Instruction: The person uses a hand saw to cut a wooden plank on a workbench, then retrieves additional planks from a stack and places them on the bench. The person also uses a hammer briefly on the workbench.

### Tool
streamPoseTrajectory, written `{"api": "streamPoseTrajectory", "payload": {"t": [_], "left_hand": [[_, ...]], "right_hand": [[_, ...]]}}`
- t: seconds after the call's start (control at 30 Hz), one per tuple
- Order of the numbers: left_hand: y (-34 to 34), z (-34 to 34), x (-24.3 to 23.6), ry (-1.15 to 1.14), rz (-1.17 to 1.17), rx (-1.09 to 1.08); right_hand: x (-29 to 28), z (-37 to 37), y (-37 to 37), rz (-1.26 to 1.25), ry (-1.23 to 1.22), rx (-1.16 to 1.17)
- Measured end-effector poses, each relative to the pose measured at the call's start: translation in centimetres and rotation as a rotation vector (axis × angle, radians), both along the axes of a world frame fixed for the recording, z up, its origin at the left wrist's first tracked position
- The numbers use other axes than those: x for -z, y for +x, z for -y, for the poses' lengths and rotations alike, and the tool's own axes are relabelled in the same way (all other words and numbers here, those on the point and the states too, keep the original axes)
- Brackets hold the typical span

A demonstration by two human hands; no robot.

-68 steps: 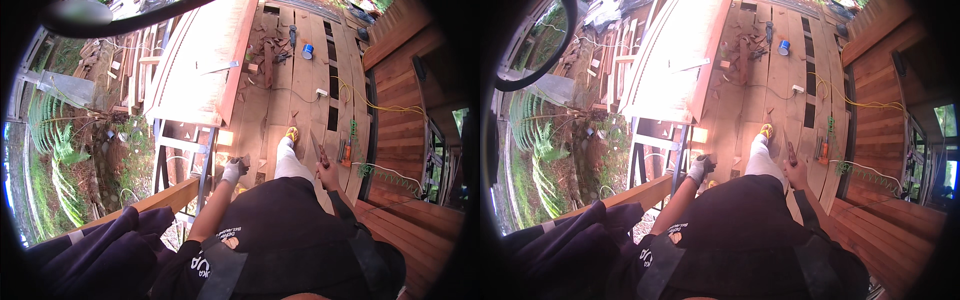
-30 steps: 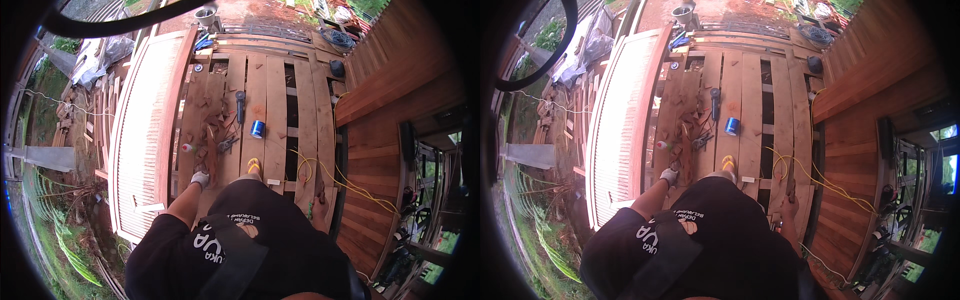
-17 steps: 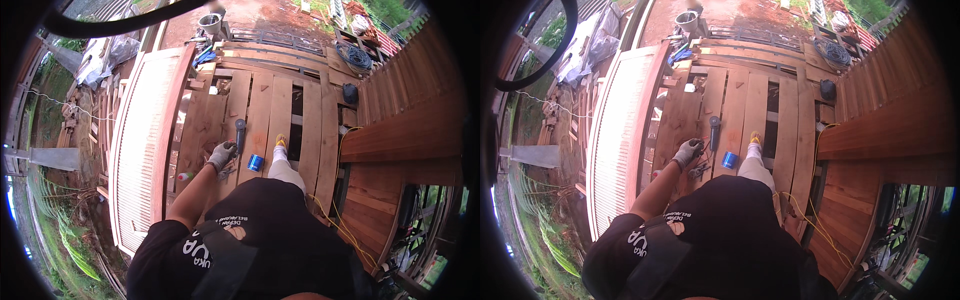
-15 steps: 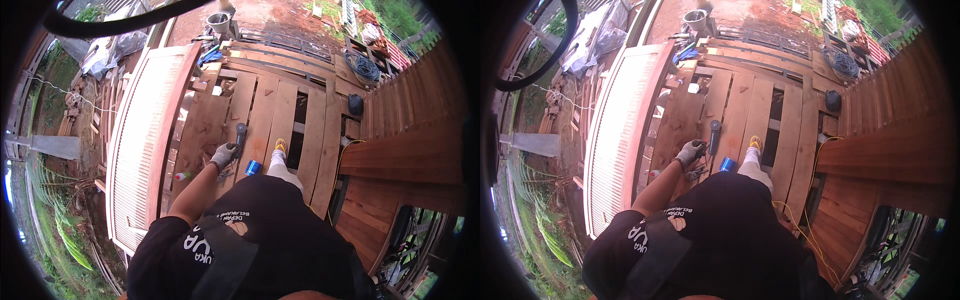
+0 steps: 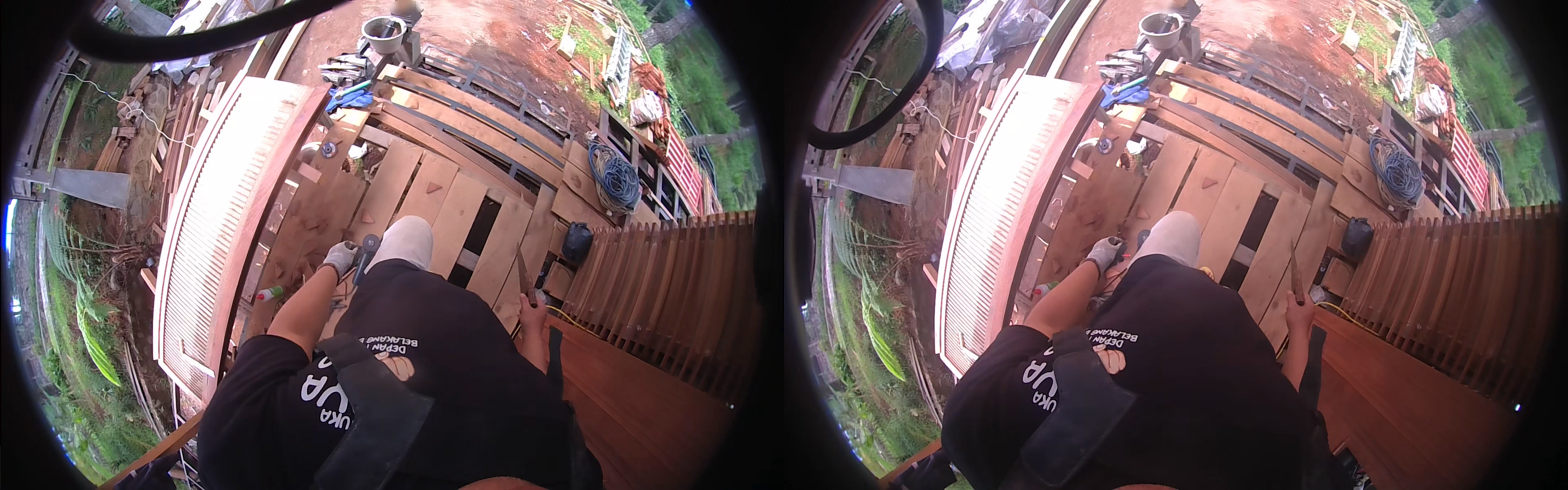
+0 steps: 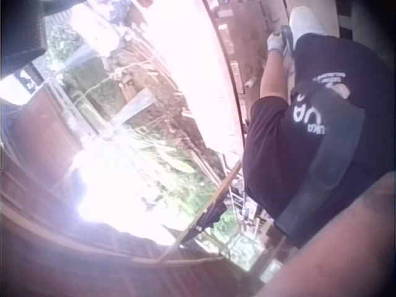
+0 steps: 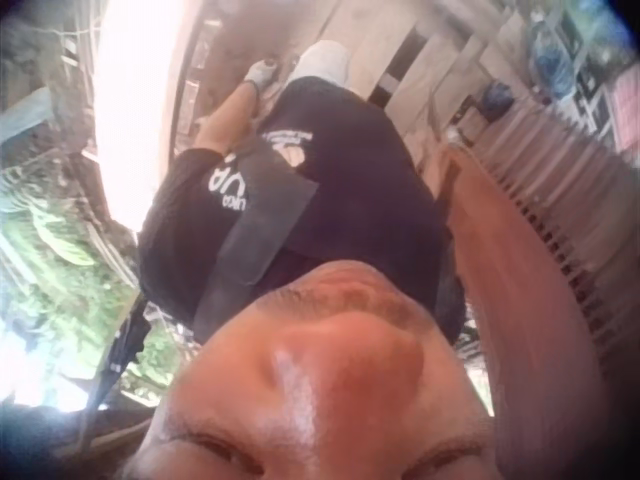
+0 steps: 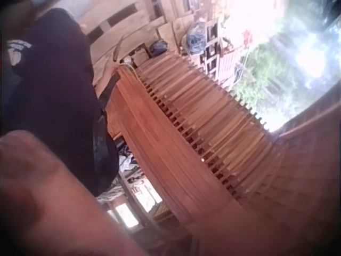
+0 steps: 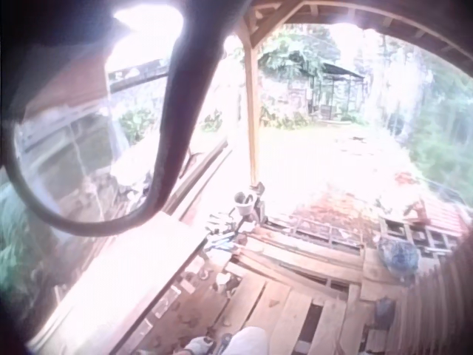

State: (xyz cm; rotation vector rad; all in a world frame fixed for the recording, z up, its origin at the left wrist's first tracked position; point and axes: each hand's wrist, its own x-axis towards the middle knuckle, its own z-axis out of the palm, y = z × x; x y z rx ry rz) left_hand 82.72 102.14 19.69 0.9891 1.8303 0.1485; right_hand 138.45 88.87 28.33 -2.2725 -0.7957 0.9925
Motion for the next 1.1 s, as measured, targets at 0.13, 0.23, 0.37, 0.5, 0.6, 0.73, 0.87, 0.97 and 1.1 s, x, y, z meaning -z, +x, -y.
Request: {"api": "streamPoseTrajectory", "payload": {"t": [0.13,0.23,0.37,0.5,0.6,0.73,0.87,0.97,1.1], "left_hand": [[-0.9,-1.5,7.0,-0.048,-0.059,-0.036],[-1.7,-3.2,10.8,-0.106,-0.113,-0.060],[-3.5,-8.6,15.3,-0.331,-0.253,0.002],[-2.6,-22.2,11.4,-0.109,-0.339,-0.186],[-4.8,-32.4,5.2,0.079,-0.278,-0.581],[-9.7,-42.4,2.8,0.177,-0.459,-0.765],[-13.7,-48.8,3.4,0.203,-0.580,-1.008],[-16.7,-51.4,5.0,0.145,-0.729,-1.062],[-19.6,-53.9,10.5,0.035,-0.897,-1.106]], "right_hand": [[-3.2,-13.8,-1.6,0.026,0.253,-0.169],[-5.9,-25.1,-6.0,-0.232,0.385,-0.145],[-5.9,-40.4,-11.2,-0.348,0.371,-0.331],[-6.5,-53.2,-14.0,-0.347,0.236,-0.532],[-6.4,-60.4,-17.8,-0.399,0.224,-0.711],[-8.4,-69.2,-25.8,-0.395,0.241,-1.007],[-7.1,-77.4,-32.0,-0.527,0.210,-1.224],[-4.3,-82.9,-37.0,-0.555,0.186,-1.432],[2.6,-89.1,-42.6,-0.621,0.080,-1.636]]}}
